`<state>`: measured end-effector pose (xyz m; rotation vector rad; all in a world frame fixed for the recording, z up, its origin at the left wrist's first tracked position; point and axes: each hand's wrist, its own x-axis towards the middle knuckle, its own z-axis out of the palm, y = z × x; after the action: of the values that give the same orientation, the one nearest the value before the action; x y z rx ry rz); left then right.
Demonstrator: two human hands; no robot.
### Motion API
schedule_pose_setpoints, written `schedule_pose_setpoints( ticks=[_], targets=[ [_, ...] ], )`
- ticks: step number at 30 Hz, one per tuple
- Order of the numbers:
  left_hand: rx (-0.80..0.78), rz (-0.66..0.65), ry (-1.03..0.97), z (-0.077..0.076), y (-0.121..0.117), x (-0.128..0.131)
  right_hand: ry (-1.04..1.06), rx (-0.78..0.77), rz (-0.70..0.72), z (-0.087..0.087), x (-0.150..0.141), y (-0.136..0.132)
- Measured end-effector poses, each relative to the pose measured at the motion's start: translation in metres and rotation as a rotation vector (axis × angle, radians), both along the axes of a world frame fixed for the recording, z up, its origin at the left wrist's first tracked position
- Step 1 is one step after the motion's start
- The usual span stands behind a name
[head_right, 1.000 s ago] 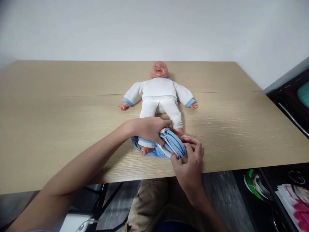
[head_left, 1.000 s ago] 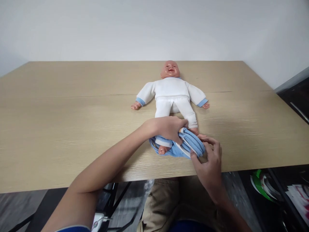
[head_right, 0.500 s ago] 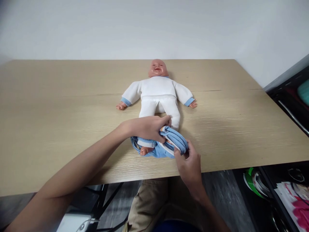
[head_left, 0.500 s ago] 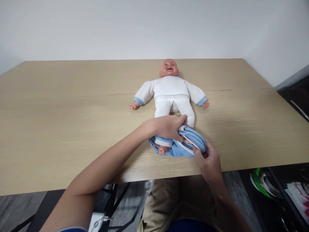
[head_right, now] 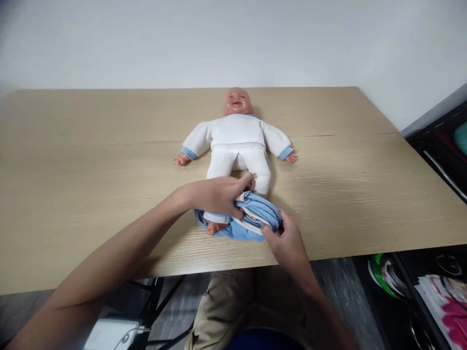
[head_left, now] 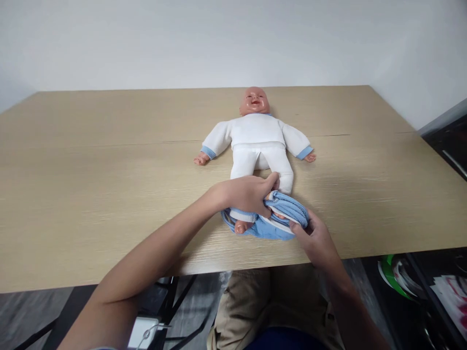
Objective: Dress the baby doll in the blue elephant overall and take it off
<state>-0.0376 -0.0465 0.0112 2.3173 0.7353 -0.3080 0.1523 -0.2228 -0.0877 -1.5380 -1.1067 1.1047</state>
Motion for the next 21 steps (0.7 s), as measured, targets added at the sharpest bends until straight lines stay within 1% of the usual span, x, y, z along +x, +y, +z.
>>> schedule_pose_setpoints(
  ticks=[3, 5, 8, 10, 13, 15, 18, 21],
  targets=[
    [-0.096, 0.008, -0.144, -0.003, 0.0, -0.009, 0.146, -0.059, -0.036, 0.007, -0.005, 0.005],
    [-0.196, 0.035, -0.281, -0.007, -0.002, -0.015, 0.205, -0.055, -0.003, 0.009, -0.009, 0.009],
    [-0.33, 0.085, -0.425, -0.013, -0.006, -0.024, 0.196, -0.011, 0.025, 0.011, -0.012, 0.016],
    [-0.355, 0.111, -0.475, -0.015, -0.01, -0.028, 0.167, 0.063, 0.006, 0.013, -0.011, 0.022],
    [-0.29, 0.147, -0.544, -0.014, -0.014, -0.032, 0.148, 0.182, -0.017, 0.021, -0.003, 0.033],
    [-0.236, 0.172, -0.592, -0.013, -0.015, -0.034, 0.093, 0.246, 0.005, 0.027, 0.005, 0.04],
    [-0.166, 0.192, -0.633, -0.015, -0.011, -0.038, -0.138, 0.296, 0.159, 0.038, 0.02, 0.053],
    [-0.065, 0.155, -0.646, -0.019, -0.008, -0.041, -0.369, 0.359, 0.336, 0.051, 0.036, 0.069]
  ],
)
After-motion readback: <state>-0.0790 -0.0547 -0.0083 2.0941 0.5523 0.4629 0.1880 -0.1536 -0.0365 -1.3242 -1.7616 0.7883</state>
